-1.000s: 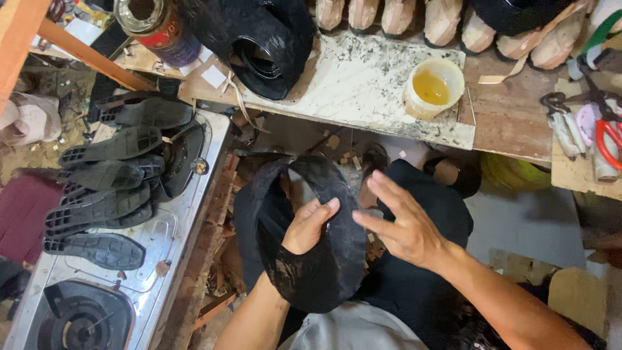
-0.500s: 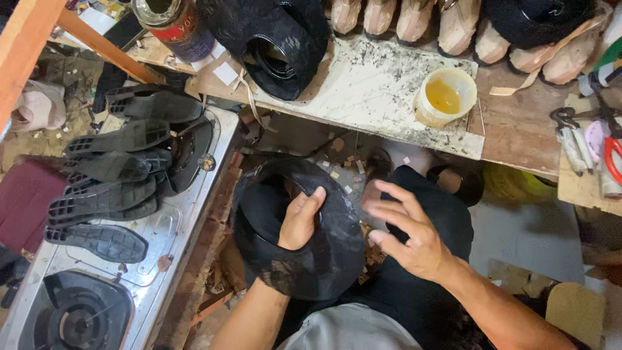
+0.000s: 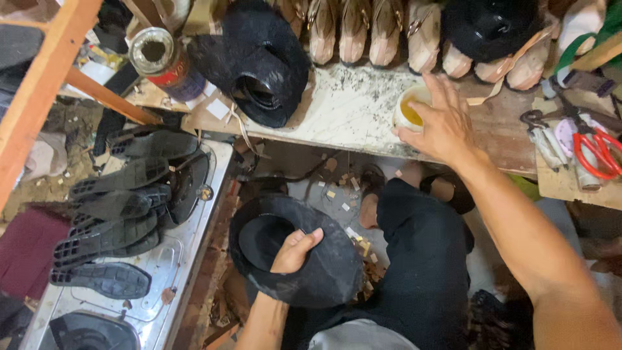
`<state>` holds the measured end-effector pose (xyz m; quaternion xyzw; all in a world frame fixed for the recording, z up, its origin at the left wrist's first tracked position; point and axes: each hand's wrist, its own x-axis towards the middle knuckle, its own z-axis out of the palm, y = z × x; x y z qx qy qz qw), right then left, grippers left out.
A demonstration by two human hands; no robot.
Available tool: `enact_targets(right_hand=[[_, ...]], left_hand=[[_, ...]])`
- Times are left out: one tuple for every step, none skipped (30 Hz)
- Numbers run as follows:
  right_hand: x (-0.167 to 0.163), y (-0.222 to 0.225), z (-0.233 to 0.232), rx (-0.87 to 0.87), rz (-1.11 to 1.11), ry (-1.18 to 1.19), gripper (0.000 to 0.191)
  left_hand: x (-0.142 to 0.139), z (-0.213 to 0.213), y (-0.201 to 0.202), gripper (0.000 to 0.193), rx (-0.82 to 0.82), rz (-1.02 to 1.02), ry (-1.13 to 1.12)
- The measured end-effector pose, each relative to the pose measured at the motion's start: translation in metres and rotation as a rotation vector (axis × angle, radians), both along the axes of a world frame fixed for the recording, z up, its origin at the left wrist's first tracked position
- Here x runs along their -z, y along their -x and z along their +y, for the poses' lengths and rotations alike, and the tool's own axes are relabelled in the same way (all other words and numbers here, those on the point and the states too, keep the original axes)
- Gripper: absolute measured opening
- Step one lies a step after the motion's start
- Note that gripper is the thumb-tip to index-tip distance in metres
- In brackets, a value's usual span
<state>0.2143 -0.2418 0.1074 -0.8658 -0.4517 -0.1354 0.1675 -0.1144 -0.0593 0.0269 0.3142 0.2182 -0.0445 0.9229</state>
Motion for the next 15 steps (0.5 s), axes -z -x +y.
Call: enact_targets(right_hand=[[-0.001,-0.011,0.001,0.022,-0.032,0.077,0.066],[-0.001,-0.018,0.001,0.039,0.038,0.137,0.065],[-0.003,-0.021,0.000,0.055,0.111,0.197,0.064],[-0.003,-0.023,-0.001,0.071,0.185,0.258,0.063],[-0.001,-0.024,-0.006,0.075,0.148,0.165,0.056],[0.002,-0.023,-0.015,0.076,0.114,0.076,0.048],[0.005,-0.016,-0.023,0.078,0.085,-0.009,0.041],[0.007,-0.008,-0.029,0.061,0.118,-0.042,0.033],[0.008,-0.001,-0.033,0.044,0.147,-0.080,0.028],[0.008,0.008,-0.035,0.027,0.174,-0.119,0.026],[0.009,0.023,-0.038,-0.081,0.290,-0.211,0.022],[0.009,0.042,-0.041,-0.188,0.407,-0.305,0.019],[0.007,0.066,-0.045,-0.189,0.577,-0.285,0.011],[0.006,0.092,-0.049,-0.188,0.745,-0.262,0.008],[0.006,0.115,-0.048,-0.307,0.709,-0.257,0.018]], left_hand=[[-0.001,-0.001,0.001,0.019,-0.002,-0.008,0.007],[-0.001,-0.002,0.001,0.020,-0.005,-0.013,0.017],[-0.002,-0.001,0.003,0.018,-0.008,0.016,0.020],[-0.002,0.000,0.004,0.018,-0.013,0.045,0.023],[-0.001,0.001,0.005,0.018,-0.020,0.075,0.029],[-0.001,0.004,0.005,0.018,0.000,0.034,0.009],[0.000,0.006,0.006,0.019,0.019,-0.001,-0.006],[0.001,0.007,0.006,0.021,0.039,-0.033,-0.018],[0.002,0.007,0.005,0.020,0.032,-0.028,-0.012],[0.002,0.007,0.003,0.019,0.024,-0.024,-0.007],[0.002,0.006,0.001,0.018,0.017,-0.018,0.000],[0.000,0.005,-0.001,0.018,0.037,0.002,0.018],[-0.002,0.005,-0.004,0.019,0.059,0.021,0.033],[-0.005,0.005,-0.007,0.021,0.084,0.038,0.047],[-0.008,0.004,-0.009,0.022,0.089,0.020,0.066]])
